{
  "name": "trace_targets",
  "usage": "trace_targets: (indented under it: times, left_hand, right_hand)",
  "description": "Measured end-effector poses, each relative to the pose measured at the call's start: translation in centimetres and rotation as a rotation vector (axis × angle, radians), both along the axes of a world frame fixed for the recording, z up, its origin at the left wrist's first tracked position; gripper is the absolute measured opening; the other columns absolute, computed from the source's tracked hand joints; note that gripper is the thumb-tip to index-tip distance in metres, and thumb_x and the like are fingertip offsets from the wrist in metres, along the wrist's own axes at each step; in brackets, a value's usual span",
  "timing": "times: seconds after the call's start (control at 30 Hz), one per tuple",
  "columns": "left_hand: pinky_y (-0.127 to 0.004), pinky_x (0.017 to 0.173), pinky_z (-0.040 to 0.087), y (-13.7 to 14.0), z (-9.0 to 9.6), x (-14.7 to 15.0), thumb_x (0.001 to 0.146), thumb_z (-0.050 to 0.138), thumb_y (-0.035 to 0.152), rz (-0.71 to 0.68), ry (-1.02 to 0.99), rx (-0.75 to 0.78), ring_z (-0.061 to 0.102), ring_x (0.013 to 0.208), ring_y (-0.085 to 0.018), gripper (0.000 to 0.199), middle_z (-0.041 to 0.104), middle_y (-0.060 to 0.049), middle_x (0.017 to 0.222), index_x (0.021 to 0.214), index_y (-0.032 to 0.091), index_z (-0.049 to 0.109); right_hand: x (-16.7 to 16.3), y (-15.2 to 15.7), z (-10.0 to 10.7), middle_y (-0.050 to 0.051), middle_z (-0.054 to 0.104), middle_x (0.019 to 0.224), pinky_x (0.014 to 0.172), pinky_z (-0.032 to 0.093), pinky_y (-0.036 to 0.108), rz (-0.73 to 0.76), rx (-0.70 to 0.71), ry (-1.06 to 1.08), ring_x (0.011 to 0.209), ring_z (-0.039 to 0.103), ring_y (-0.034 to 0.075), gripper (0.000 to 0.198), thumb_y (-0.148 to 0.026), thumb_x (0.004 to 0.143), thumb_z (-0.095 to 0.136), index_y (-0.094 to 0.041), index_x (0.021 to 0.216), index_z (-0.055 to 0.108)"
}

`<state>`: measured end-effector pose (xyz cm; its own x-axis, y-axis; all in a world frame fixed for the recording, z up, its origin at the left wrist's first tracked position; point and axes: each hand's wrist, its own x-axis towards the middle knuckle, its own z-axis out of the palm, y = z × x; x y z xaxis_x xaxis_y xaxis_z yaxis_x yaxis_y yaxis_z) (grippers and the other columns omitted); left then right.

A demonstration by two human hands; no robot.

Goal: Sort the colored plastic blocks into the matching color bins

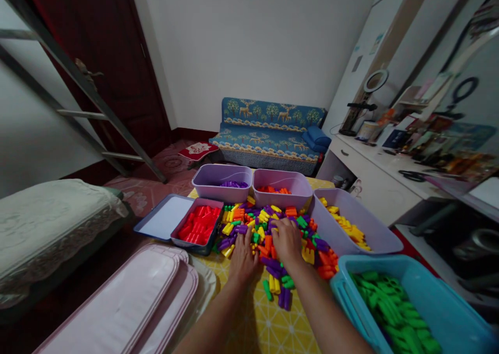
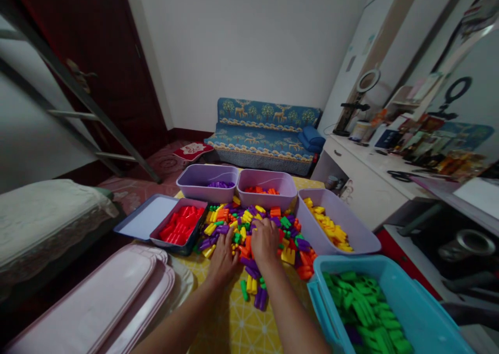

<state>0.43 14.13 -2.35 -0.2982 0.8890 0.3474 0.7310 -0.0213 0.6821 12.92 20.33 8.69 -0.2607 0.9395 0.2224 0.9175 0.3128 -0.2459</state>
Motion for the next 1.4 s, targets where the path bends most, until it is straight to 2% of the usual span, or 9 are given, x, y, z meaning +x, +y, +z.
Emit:
trace_targets:
  times: [0.2,0.37,0.57,0.77,0.93,1.1,1.2,1.3,1.4]
  left_hand:
    - [-0.045,0.113,0.034,0.2,-0.2,-0.1,0.082,0.049,0.018,-0.006,-0.016,-0.045,0.037,0.138,-0.029,0.075,0.04,-0.016,0.147,0.152,0.017,0.023]
    - [-0.045,0.111,0.035,0.2,-0.1,-0.1,0.087,0.047,0.024,-0.015,-0.039,-0.028,0.041,0.135,-0.028,0.07,0.043,-0.017,0.143,0.152,0.015,0.023]
    - [-0.04,0.101,0.041,-0.1,0.5,-0.1,0.088,0.048,0.028,-0.011,-0.032,-0.084,0.053,0.112,-0.026,0.071,0.055,-0.014,0.118,0.153,0.016,0.023]
    - [-0.038,0.102,0.039,-0.2,0.7,-0.1,0.087,0.047,0.023,-0.015,0.007,-0.1,0.05,0.113,-0.025,0.07,0.051,-0.012,0.119,0.153,0.021,0.024]
    - [-0.04,0.102,0.04,-0.1,0.4,0.0,0.084,0.048,0.019,-0.015,0.039,-0.074,0.047,0.116,-0.026,0.075,0.049,-0.011,0.122,0.154,0.026,0.022]
    - [-0.042,0.102,0.041,-0.1,0.2,-0.1,0.085,0.05,0.021,-0.005,0.028,-0.055,0.05,0.115,-0.027,0.074,0.052,-0.012,0.122,0.154,0.023,0.021]
    - [-0.044,0.106,0.04,-0.1,0.2,-0.2,0.088,0.05,0.026,-0.02,0.005,-0.015,0.046,0.126,-0.029,0.07,0.044,-0.014,0.139,0.153,0.026,0.024]
    - [-0.045,0.11,0.037,0.0,0.3,-0.5,0.088,0.052,0.026,-0.064,-0.004,0.026,0.036,0.139,-0.03,0.067,0.024,-0.012,0.157,0.151,0.031,0.03]
    - [-0.046,0.11,0.038,0.1,0.2,-0.7,0.087,0.052,0.021,-0.102,0.004,0.053,0.033,0.142,-0.031,0.062,0.012,-0.008,0.162,0.146,0.032,0.039]
  right_hand:
    - [-2.4,-1.0,-0.8,0.004,0.066,0.109,0.095,0.038,0.027,0.146,-0.038,0.032,0.107,0.055,0.019,0.026,-0.018,0.085,0.056,-0.022,0.106,0.07]
    - [-3.5,-2.3,-1.3,0.004,0.066,0.112,0.091,0.039,0.031,0.174,-0.098,-0.1,0.109,0.053,0.021,0.033,-0.021,0.085,0.059,-0.025,0.117,0.066]
    - [-3.7,-2.7,-2.5,0.006,0.066,0.107,0.092,0.038,0.033,0.164,-0.041,-0.08,0.105,0.056,0.021,0.035,-0.016,0.088,0.051,-0.026,0.119,0.065]
    - [-1.8,-3.0,-3.6,0.006,0.068,0.103,0.085,0.045,0.03,0.087,0.009,0.334,0.092,0.062,0.019,0.031,-0.011,0.078,0.049,-0.021,0.101,0.068]
    - [0.2,-3.3,-4.5,0.003,0.069,0.079,0.062,0.048,0.029,-0.064,-0.11,0.812,0.063,0.061,0.018,0.024,-0.027,0.072,0.055,-0.019,0.092,0.065]
    - [1.1,-4.0,-5.1,0.005,0.07,0.08,0.063,0.052,0.03,-0.128,-0.133,1.088,0.07,0.066,0.02,0.029,-0.039,0.07,0.061,-0.019,0.091,0.062]
    - [1.0,-3.9,-5.7,0.006,0.071,0.081,0.065,0.053,0.031,-0.15,-0.153,1.033,0.07,0.067,0.02,0.032,-0.04,0.07,0.06,-0.019,0.093,0.064]
    - [0.4,-3.4,-6.2,0.007,0.071,0.081,0.067,0.054,0.032,-0.134,-0.177,0.946,0.071,0.067,0.021,0.032,-0.039,0.071,0.057,-0.018,0.093,0.066]
    - [-0.3,-3.1,-6.4,0.009,0.072,0.086,0.069,0.053,0.032,-0.09,-0.165,0.84,0.073,0.067,0.021,0.034,-0.037,0.074,0.053,-0.018,0.099,0.067]
